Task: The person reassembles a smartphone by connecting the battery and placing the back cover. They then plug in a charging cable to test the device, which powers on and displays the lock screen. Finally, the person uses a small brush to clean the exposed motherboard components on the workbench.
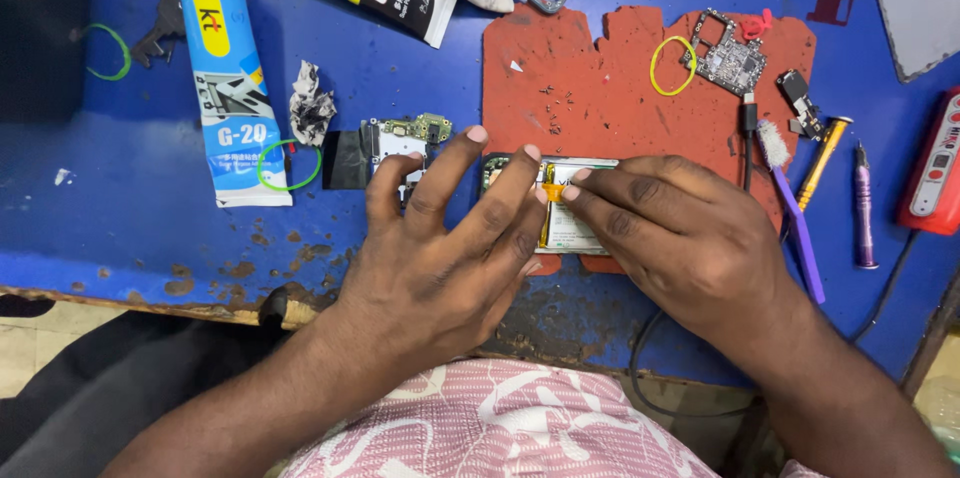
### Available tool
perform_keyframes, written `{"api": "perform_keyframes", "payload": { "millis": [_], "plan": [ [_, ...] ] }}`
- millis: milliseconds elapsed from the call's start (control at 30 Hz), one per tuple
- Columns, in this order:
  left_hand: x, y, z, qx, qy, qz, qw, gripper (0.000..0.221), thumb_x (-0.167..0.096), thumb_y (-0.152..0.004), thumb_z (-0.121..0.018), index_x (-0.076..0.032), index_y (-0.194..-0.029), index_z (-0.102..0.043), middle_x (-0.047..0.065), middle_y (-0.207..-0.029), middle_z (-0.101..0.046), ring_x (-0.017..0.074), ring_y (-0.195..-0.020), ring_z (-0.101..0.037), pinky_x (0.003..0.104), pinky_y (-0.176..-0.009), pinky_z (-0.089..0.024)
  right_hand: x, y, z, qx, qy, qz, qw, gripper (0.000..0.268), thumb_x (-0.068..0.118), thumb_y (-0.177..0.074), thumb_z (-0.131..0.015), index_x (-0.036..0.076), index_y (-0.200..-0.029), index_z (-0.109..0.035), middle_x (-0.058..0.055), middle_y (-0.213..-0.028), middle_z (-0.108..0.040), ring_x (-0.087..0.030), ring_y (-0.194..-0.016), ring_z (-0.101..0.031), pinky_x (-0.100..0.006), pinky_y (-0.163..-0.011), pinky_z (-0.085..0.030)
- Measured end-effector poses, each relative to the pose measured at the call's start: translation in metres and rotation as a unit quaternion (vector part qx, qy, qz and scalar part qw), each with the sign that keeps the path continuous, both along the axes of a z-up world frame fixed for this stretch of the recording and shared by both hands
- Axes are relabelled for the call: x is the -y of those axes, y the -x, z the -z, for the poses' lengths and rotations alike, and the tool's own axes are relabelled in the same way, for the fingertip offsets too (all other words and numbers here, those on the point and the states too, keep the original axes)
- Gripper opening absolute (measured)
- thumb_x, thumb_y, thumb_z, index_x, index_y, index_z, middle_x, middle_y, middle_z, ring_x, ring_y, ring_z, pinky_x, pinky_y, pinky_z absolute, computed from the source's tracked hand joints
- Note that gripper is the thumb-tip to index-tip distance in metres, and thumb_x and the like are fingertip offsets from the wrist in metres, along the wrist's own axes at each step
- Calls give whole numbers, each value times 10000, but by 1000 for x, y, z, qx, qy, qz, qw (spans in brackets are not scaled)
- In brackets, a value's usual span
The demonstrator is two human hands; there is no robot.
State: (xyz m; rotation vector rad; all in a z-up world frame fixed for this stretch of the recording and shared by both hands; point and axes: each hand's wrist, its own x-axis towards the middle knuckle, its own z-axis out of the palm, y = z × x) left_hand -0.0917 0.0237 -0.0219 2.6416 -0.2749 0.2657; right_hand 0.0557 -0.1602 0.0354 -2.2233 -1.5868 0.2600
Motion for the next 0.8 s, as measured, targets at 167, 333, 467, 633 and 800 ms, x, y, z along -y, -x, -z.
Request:
{"api": "perform_keyframes", "payload": {
  "millis": [167, 333, 467, 633, 800],
  "plan": [
    [0, -2, 0, -9, 7, -2, 1000, 416, -357, -953, -743, -65, -1247, -705, 131, -1482, -418, 378, -1425, -308, 652, -1001, -354, -2, 0, 0, 10, -1, -5, 1000, 280, 14, -824, -774, 4, -1102, -758, -126, -1032, -725, -271, -918, -713, -358, -758, -583],
    [-3, -2, -4, -4, -8, 4, 1000, 440, -368, -960, -752, -69, -1280, -700, 126, -1477, -420, 374, -1452, -297, 657, -1023, -357, 1, 2, 0, 12, 0, -1, 1000, 290, 14, -816, -774, 6, -1105, -758, -117, -1039, -726, -266, -921, -712, -358, -750, -577],
    [-2, -3, -4, -17, 17, 2, 1000, 461, -371, -941, -771, -75, -1285, -692, 135, -1488, -416, 395, -1446, -297, 654, -1031, -358, 3, 2, 1, 9, -5, -7, 1000, 311, 4, -803, -773, -2, -1113, -745, -119, -1056, -717, -270, -931, -705, -371, -764, -576],
    [-3, -1, -2, -12, 56, -7, 998, 436, -355, -939, -789, -100, -1278, -690, 126, -1557, -378, 399, -1480, -270, 643, -1098, -331, 5, 1, 1, -4, -8, -7, 1000, 354, 21, -775, -788, 3, -1126, -740, -108, -1058, -714, -273, -941, -697, -378, -774, -576],
    [-4, 0, -2, -25, 62, -12, 998, 468, -401, -950, -783, -110, -1302, -682, 135, -1569, -355, 416, -1488, -237, 674, -1145, -277, 3, -1, -1, -9, -2, -6, 1000, 363, 20, -762, -789, 8, -1122, -748, -100, -1055, -717, -263, -931, -696, -375, -761, -574]
  ]
}}
